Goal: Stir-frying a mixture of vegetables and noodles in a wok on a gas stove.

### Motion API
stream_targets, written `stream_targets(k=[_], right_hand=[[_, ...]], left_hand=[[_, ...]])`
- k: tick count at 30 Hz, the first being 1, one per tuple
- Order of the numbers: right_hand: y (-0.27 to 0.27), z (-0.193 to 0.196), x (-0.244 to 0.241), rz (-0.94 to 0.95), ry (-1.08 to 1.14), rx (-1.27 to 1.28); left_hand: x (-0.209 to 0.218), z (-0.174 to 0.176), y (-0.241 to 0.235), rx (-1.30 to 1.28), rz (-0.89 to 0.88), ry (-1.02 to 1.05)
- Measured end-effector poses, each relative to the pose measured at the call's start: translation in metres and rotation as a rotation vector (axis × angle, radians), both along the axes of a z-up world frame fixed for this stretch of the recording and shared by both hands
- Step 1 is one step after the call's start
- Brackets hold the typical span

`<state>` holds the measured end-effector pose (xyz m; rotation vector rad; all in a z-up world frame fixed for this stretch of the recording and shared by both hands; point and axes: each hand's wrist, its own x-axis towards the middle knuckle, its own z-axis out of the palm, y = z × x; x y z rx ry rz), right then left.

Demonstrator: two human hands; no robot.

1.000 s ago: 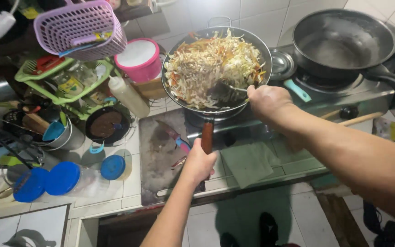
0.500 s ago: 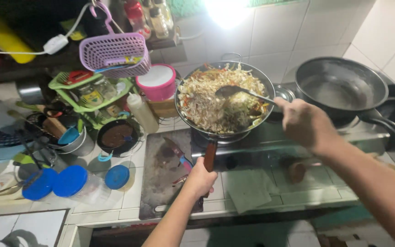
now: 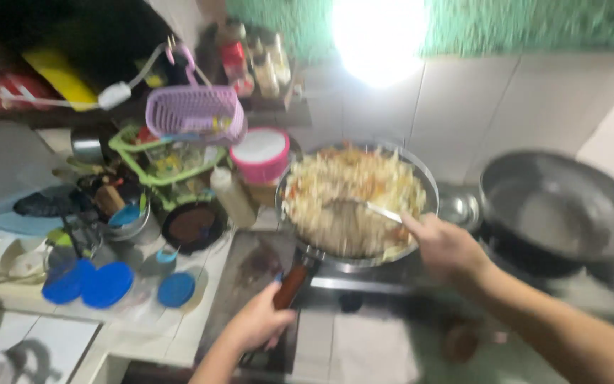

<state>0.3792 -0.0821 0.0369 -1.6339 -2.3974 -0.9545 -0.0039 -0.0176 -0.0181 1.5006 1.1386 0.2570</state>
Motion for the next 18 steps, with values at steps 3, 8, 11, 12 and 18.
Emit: stream_targets(k=[3, 8, 11, 12, 18], right_hand=[[0.003, 0.002, 0.027, -0.128, -0.381, -0.005], [0.01, -0.03, 0.062, -0.15, -0.586, -0.186], [-0.01, -0.015, 0.068, -0.063, -0.765, -0.296], [-0.01, -0.022, 0.083, -0.05, -0.761, -0.3], [0.031, -0.002, 0.111, -0.144, -0.16, 0.075]], left_hand=[[-0.009, -0.012, 0.011, -0.099, 0.058, 0.087], [-0.015, -0.039, 0.025, 0.091, -0.063, 0.175], [-0.014, -0.034, 0.019, 0.141, 0.004, 0.266], [-0.017, -0.04, 0.02, 0.132, 0.012, 0.272], [-0.006, -0.034, 0.01, 0.337, 0.037, 0.411]])
